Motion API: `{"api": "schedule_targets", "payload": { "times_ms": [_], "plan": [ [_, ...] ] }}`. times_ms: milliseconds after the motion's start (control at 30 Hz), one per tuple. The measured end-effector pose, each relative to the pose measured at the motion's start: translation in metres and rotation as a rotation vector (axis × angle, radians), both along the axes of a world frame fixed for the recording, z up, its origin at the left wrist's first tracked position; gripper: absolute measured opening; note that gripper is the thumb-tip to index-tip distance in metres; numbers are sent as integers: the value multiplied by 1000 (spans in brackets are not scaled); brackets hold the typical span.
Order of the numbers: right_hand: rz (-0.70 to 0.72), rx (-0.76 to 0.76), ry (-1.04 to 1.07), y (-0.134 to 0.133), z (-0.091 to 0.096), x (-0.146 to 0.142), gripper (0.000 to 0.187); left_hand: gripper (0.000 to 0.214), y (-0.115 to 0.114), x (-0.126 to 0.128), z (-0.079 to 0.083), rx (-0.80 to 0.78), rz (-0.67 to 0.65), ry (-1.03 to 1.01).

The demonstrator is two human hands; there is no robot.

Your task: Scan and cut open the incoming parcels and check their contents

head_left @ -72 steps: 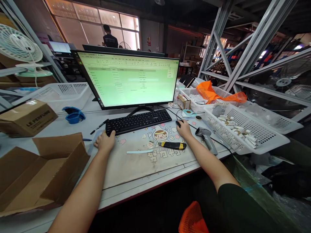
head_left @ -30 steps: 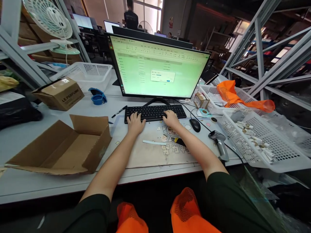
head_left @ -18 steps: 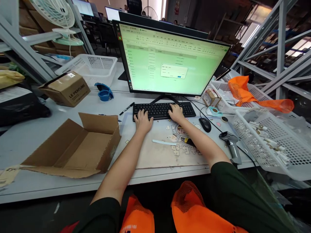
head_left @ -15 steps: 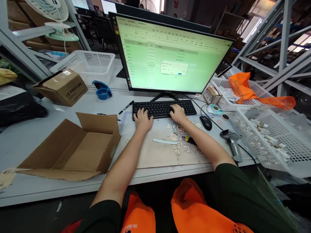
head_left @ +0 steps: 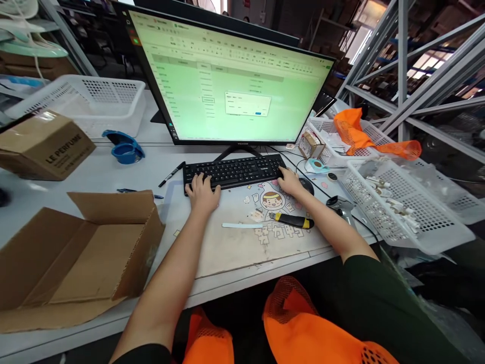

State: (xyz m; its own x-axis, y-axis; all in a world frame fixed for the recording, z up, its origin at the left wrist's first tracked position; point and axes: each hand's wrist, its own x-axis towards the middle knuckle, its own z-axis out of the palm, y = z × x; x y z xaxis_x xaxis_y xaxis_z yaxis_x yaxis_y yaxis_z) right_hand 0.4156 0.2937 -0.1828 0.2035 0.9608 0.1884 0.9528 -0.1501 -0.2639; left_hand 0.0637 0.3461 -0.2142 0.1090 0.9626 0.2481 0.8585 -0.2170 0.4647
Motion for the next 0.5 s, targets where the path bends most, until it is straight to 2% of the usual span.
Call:
{"api": "schedule_targets", "payload": {
  "times_ms": [133,333,500],
  "plan": [
    [-15,35,4,4,1,6,64,59,0,-1,1,-10,-6,7],
    [5,28,3,-11,-5,15,54,57,0,0,3,-18,5,12],
    [25,30,17,-13,-3,6,53,53,-4,0,5,-26,5,-7]
  ]
}}
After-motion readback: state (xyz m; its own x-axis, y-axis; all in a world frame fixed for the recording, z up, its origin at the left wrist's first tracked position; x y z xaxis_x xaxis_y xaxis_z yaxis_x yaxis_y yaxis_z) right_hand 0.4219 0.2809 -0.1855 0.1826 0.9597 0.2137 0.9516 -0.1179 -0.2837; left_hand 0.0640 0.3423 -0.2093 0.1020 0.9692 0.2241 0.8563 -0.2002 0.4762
